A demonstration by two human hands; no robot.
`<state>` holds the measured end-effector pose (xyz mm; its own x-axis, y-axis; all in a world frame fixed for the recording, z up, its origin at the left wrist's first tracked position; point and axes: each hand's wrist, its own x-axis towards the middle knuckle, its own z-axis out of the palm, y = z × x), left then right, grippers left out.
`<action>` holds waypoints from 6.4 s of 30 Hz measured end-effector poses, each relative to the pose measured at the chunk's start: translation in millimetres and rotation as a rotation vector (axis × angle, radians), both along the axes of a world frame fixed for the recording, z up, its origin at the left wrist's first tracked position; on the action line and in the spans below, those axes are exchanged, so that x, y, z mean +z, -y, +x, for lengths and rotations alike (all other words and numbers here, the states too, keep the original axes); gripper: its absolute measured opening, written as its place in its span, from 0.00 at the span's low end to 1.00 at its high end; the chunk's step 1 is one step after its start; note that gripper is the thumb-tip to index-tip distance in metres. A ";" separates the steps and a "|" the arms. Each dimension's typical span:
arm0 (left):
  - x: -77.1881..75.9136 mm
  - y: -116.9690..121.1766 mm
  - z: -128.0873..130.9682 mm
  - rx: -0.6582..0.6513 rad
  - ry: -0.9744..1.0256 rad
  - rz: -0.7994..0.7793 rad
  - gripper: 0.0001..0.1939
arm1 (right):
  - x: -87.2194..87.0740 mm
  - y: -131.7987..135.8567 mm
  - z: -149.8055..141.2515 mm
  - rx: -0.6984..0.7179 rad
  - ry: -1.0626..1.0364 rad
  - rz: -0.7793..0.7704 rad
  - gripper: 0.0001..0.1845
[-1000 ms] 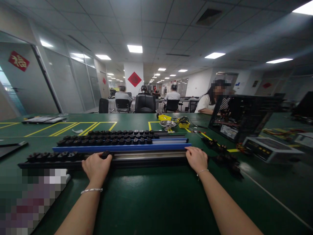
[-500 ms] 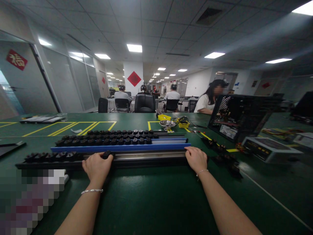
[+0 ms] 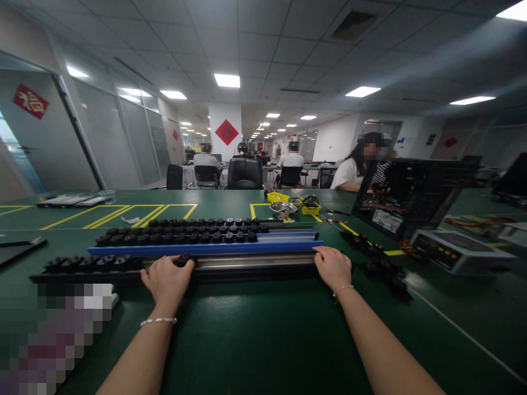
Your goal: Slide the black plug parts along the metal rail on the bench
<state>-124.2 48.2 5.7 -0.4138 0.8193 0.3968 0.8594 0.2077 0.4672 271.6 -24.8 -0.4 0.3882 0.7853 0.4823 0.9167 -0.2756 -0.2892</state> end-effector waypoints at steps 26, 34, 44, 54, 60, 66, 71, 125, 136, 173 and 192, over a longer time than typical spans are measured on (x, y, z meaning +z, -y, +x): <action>-0.2 1.6 3.0 -0.057 -0.014 -0.011 0.21 | 0.2 -0.4 -1.1 0.008 -0.012 0.002 0.19; 0.5 1.6 2.8 -0.067 -0.018 -0.021 0.21 | 0.0 0.0 0.0 0.011 -0.015 -0.007 0.20; -0.3 0.4 3.4 -0.086 -0.043 -0.052 0.23 | 0.8 0.5 -0.9 0.007 -0.006 -0.006 0.20; -0.4 1.5 4.8 -0.103 -0.054 -0.042 0.21 | 0.1 -0.1 -0.7 0.005 -0.007 0.003 0.19; -0.8 1.1 3.9 -0.120 -0.037 -0.039 0.21 | 0.8 0.4 -0.9 0.006 -0.016 -0.005 0.19; -1.4 1.2 3.4 -0.144 -0.018 -0.028 0.20 | 1.1 0.6 -0.6 0.006 -0.009 -0.002 0.19; -3.6 0.0 2.2 -0.156 -0.020 -0.013 0.19 | 1.0 1.0 -0.8 0.010 -0.006 0.007 0.19; -2.8 2.9 6.1 -0.203 -0.066 0.034 0.15 | 0.1 0.3 -0.9 -0.001 -0.020 0.000 0.19; -5.8 1.8 6.8 -0.226 -0.077 0.060 0.17 | 2.6 1.5 -1.7 0.006 -0.014 -0.007 0.19; -9.0 0.4 5.7 -0.302 -0.126 0.124 0.21 | 2.4 1.8 -2.3 0.007 -0.017 -0.008 0.20; -5.0 3.5 8.6 -0.312 -0.145 0.051 0.24 | 1.3 1.7 -1.3 0.014 -0.029 -0.001 0.20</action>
<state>-115.6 44.7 0.7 -0.0826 0.8753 0.4765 0.9360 -0.0960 0.3386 270.3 -26.5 0.9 0.3915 0.7913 0.4698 0.9116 -0.2637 -0.3154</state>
